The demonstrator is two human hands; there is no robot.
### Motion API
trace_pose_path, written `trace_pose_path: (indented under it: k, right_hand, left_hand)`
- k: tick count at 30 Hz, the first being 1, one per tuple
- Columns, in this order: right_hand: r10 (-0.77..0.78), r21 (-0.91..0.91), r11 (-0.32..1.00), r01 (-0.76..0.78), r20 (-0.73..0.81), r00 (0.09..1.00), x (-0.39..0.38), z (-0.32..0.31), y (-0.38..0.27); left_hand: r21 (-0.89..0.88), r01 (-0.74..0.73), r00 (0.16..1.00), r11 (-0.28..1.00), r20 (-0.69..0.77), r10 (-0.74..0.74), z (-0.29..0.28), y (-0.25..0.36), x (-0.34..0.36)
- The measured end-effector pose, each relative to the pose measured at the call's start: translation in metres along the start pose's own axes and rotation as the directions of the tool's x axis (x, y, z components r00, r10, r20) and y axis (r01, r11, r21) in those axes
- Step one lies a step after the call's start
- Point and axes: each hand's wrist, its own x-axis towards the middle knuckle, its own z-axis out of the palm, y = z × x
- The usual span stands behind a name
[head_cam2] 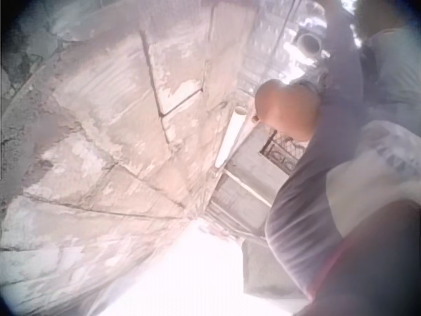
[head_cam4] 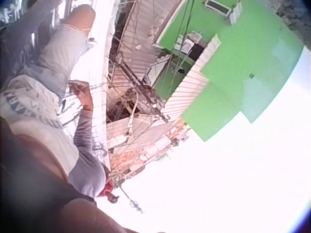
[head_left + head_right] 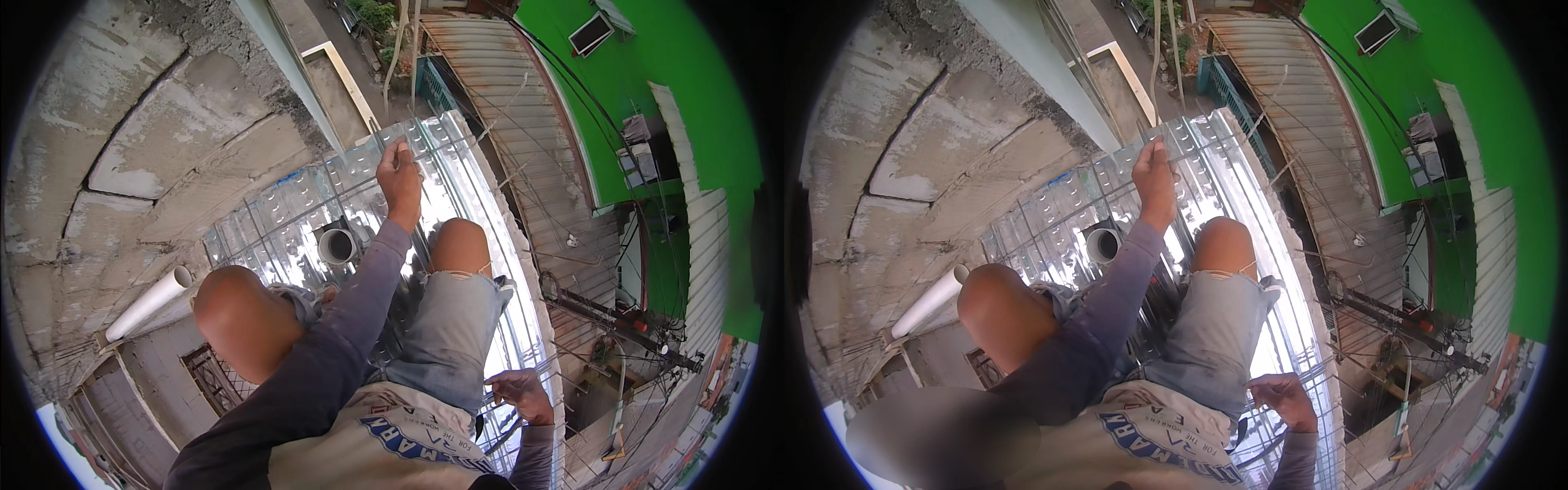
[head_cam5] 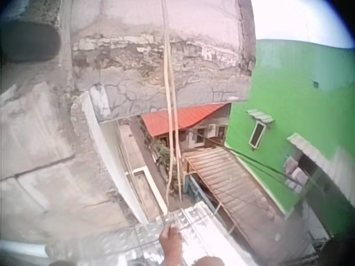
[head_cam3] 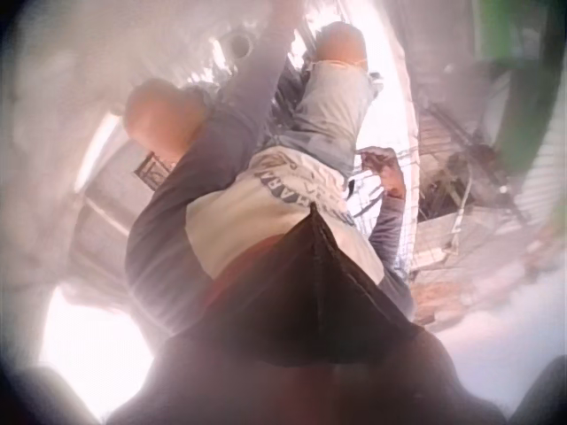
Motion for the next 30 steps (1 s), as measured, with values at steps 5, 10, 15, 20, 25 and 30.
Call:
trace_pose_path:
  k: [5,10,15,20,25,30]
  right_hand:
    - [0.037,0.121,0.992,-0.027,-0.083,0.996,-0.004,0.006,-0.014]
    - [0.057,0.087,0.995,-0.046,-0.133,0.989,-0.015,0.008,-0.031]
    - [-0.043,-0.342,0.940,0.011,-0.088,0.995,-0.025,0.010,0.000]
    - [-0.227,0.066,0.951,0.303,-0.519,0.824,-0.031,0.019,-0.061]
    - [0.170,-0.444,0.874,-0.198,-0.104,0.980,-0.051,0.067,-0.071]
    - [-0.371,-0.304,0.927,0.222,-0.640,0.673,-0.042,0.038,-0.094]
  left_hand:
    - [-0.015,0.034,0.999,0.999,0.021,-0.034,-0.019,0.003,0.005]
    - [0.244,-0.104,0.988,0.964,-0.090,0.129,-0.042,-0.031,0.022]
    - [0.063,0.089,0.996,0.994,-0.022,-0.088,-0.002,-0.006,-0.011]
    - [0.014,0.115,0.965,0.993,-0.240,-0.108,-0.027,-0.037,0.026]
    - [-0.403,0.289,0.929,0.868,-0.100,-0.356,-0.033,-0.024,0.028]
    - [-0.472,0.331,0.902,0.817,-0.097,-0.421,-0.037,-0.018,0.036]
